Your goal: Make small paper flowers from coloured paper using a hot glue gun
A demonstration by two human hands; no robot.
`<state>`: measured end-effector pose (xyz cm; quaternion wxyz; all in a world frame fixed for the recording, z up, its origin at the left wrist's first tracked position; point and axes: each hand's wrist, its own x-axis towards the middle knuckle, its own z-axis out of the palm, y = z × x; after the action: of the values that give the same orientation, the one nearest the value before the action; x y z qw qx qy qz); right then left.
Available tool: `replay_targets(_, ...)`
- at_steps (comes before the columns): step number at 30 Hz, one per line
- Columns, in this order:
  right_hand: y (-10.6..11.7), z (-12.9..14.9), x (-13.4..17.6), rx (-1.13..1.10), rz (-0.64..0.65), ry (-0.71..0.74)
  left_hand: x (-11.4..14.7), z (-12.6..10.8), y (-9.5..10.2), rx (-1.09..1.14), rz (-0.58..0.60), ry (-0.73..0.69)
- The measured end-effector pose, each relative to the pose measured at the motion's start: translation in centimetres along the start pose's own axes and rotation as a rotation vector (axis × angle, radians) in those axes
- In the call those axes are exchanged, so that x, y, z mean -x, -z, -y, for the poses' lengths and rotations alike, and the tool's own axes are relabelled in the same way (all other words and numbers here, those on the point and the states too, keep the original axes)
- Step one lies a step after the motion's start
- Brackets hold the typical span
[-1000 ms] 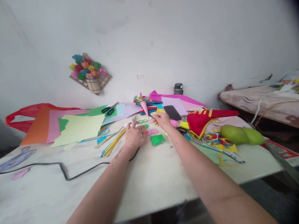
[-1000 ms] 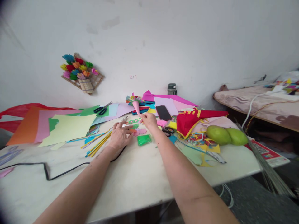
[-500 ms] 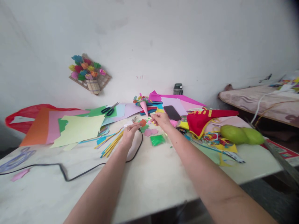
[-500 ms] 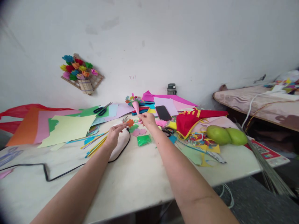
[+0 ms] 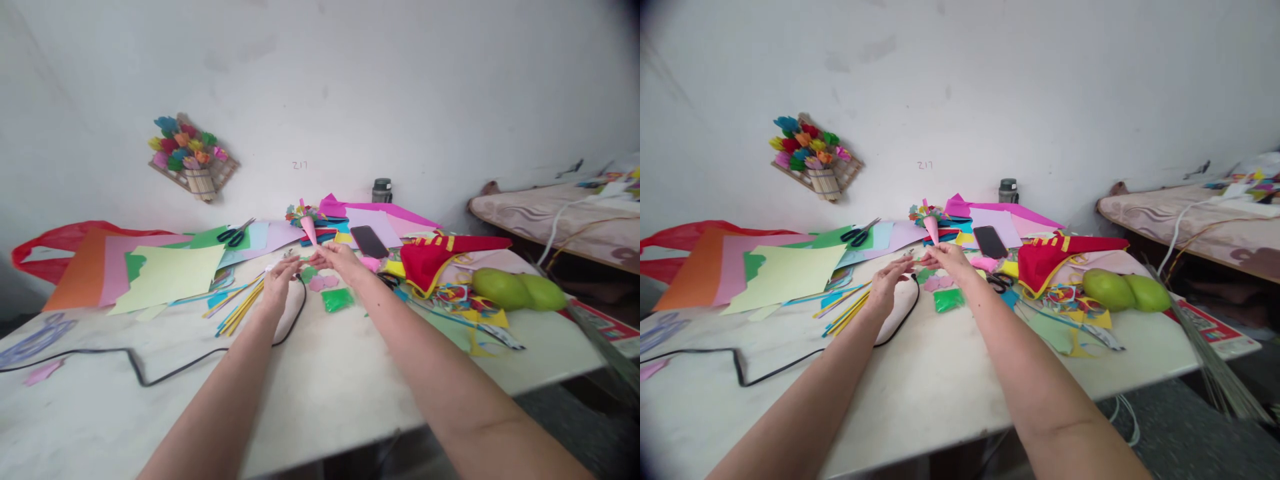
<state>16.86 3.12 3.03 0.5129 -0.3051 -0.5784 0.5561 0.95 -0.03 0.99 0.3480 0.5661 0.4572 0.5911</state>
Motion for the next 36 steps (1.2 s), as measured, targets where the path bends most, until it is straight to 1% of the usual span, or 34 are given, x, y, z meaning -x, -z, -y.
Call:
replay_targets(2, -0.1, 0.0, 0.1, 0.020, 0.043, 0.078, -0.1, 0.1, 0.0, 0.055, -0.087, 0.080)
replay_targets(3, -0.1, 0.1, 0.2, 0.036, 0.065, 0.114, -0.1, 0.1, 0.0, 0.088, -0.094, 0.134)
replay_targets(5, -0.3, 0.2, 0.3, 0.083, 0.104, 0.158, -0.2, 0.2, 0.0, 0.168, -0.037, 0.221)
replay_targets(6, -0.5, 0.2, 0.4, 0.110, 0.118, 0.170, -0.1, 0.3, 0.0, 0.207, 0.002, 0.241)
replay_targets(9, -0.8, 0.3, 0.5, 0.162, 0.137, 0.187, 0.0, 0.4, 0.0, 0.274, 0.058, 0.231)
replay_targets(12, -0.8, 0.3, 0.4, 0.174, 0.088, 0.154, 0.1, 0.3, 0.1, 0.297, 0.054, 0.205)
replay_targets(15, -0.4, 0.0, 0.1, 0.162, -0.027, 0.094, 0.3, 0.1, 0.0, 0.310, 0.069, 0.205)
replay_targets(17, -0.2, -0.2, -0.2, 0.142, -0.078, 0.083, 0.4, 0.0, 0.0, 0.322, 0.087, 0.215)
replay_targets(21, -0.2, -0.3, -0.3, 0.155, -0.099, 0.073, 0.5, 0.0, -0.2, 0.334, 0.101, 0.225)
replay_targets(25, -0.4, -0.1, -0.2, 0.152, -0.084, 0.027, 0.4, 0.1, -0.2, 0.233, 0.102, 0.202)
replay_targets(28, -0.5, -0.1, -0.1, 0.093, -0.071, 0.002, 0.2, 0.4, -0.3, 0.119, 0.110, 0.170)
replay_targets(32, -0.4, -0.2, -0.1, -0.006, -0.021, 0.008, 0.1, 1.2, -0.5, -0.011, 0.083, 0.043)
replay_targets(34, -0.3, -0.5, -0.2, -0.034, 0.003, 0.014, 0.0, 1.7, -0.5, -0.124, 0.061, -0.035)
replay_targets(36, -0.2, -0.7, -0.2, -0.046, 0.019, 0.020, -0.1, 2.1, -0.6, -0.217, 0.033, -0.079)
